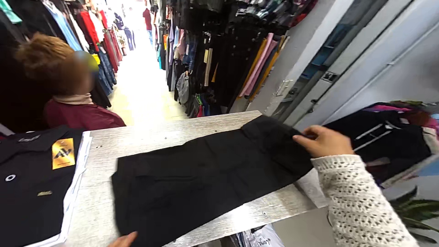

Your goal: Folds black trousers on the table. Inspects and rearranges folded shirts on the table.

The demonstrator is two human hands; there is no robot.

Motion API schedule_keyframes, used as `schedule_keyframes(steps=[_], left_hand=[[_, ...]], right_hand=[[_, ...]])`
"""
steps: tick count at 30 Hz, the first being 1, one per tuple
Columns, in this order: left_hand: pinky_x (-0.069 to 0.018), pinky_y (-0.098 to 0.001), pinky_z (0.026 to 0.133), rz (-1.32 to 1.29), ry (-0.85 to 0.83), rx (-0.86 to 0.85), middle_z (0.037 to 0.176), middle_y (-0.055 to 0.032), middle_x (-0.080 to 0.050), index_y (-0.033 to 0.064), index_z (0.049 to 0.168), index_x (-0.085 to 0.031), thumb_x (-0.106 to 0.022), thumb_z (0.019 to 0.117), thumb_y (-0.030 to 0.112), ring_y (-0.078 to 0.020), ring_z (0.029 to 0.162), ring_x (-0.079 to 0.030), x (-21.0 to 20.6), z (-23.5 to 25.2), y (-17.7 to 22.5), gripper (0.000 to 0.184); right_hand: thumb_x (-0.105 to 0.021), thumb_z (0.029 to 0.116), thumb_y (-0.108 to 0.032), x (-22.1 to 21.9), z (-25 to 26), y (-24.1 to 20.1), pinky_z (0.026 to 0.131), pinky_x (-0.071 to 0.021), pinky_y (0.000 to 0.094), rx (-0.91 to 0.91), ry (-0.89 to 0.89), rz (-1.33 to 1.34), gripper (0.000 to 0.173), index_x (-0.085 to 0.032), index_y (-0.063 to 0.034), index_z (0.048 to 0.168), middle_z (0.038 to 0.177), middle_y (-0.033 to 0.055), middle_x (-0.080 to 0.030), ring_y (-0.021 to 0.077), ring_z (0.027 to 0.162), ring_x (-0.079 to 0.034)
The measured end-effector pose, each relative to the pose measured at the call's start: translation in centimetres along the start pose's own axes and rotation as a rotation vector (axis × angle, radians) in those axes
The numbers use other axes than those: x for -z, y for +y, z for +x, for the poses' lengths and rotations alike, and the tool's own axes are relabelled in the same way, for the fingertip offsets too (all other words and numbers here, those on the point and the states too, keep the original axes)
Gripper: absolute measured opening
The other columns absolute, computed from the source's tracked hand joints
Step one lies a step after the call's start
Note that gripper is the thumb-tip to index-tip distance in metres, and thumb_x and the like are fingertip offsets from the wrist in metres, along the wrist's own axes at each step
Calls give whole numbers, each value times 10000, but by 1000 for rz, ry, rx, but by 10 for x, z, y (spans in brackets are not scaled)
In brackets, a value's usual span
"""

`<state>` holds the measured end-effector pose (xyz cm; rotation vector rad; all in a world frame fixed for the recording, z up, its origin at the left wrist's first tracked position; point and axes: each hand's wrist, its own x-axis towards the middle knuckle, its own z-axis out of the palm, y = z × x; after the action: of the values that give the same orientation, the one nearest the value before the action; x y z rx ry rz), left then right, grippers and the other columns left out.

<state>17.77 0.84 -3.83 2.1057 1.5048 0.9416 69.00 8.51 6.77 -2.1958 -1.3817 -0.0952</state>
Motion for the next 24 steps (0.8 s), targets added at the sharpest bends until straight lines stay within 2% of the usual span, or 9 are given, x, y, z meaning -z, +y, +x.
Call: schedule_keyframes(steps=[5, 8, 11, 13, 15, 17, 19, 21, 24], left_hand=[[-566, -436, 921, -89, 17, -248, 1096, -296, -710, -90, 1118, -719, -746, 831, 49, -431, 1006, -712, -34, 4, 7, 320], [-562, -388, 927, -78, 38, -296, 1099, -276, -716, -69, 1116, -726, -747, 831, 67, -383, 1007, -719, -38, 7, 7, 316], [-564, -388, 929, -83, 33, -298, 1105, -274, -717, -71, 1116, -727, -739, 833, 62, -384, 1008, -722, -36, 8, 8, 313], [-569, -427, 918, -97, 23, -301, 1100, -288, -716, -89, 1093, -728, -733, 827, 43, -409, 999, -723, -35, 10, 9, 298], [-583, -429, 890, -98, 53, -333, 1058, -284, -726, -94, 1008, -740, -724, 813, 31, -399, 962, -735, -36, 12, 8, 232], [-583, -393, 888, -99, 85, -370, 1044, -266, -732, -77, 977, -747, -717, 823, 35, -363, 954, -740, -39, 13, 3, 192], [-580, -382, 898, -100, 85, -384, 1051, -257, -733, -67, 994, -747, -711, 839, 44, -353, 962, -740, -40, 12, 0, 194], [-575, -379, 905, -103, 69, -377, 1054, -254, -733, -61, 1002, -749, -708, 848, 46, -354, 972, -738, -39, 12, 0, 192], [-574, -359, 899, -114, 66, -402, 1020, -245, -740, -66, 973, -749, -707, 834, 31, -338, 944, -743, -38, 16, -1, 175]], right_hand=[[-667, 924, -81, 16, -7, -90, 750, -452, 748, 324, 148, 10, 233, -661, 103, 1068, 958, 353, -662, 562, 891, -644], [-670, 905, -88, -10, -44, -157, 734, -533, 654, 596, 158, 42, 197, -688, 62, 1032, 982, 276, -689, 464, 901, -686], [-695, 885, -143, -70, -113, -214, 614, -587, 505, 774, 44, 80, 123, -716, -54, 967, 904, 138, -688, 316, 810, -708], [-668, 912, -117, -103, -163, -238, 612, -596, 498, 829, -243, 154, 118, -717, -26, 970, 900, 164, -700, 337, 811, -727], [-646, 912, -28, -114, -189, -242, 728, -593, 539, 852, -531, 271, 176, -699, 64, 1052, 1019, 256, -691, 426, 947, -709], [-698, 834, 16, -115, -192, -228, 870, -585, 516, 901, -572, 397, 313, -685, 96, 1136, 1149, 293, -677, 446, 1071, -684], [-721, 807, 10, -115, -190, -212, 945, -564, 503, 941, -526, 460, 346, -696, 90, 1143, 1271, 294, -650, 444, 1152, -662], [-662, 846, -4, -122, -190, -200, 910, -582, 471, 1021, -373, 459, 242, -742, 32, 1072, 1236, 237, -694, 395, 1105, -699], [-580, 909, -34, -126, -192, -197, 919, -569, 407, 1121, -204, 431, 211, -731, -33, 1057, 1163, 166, -741, 307, 1083, -724]])
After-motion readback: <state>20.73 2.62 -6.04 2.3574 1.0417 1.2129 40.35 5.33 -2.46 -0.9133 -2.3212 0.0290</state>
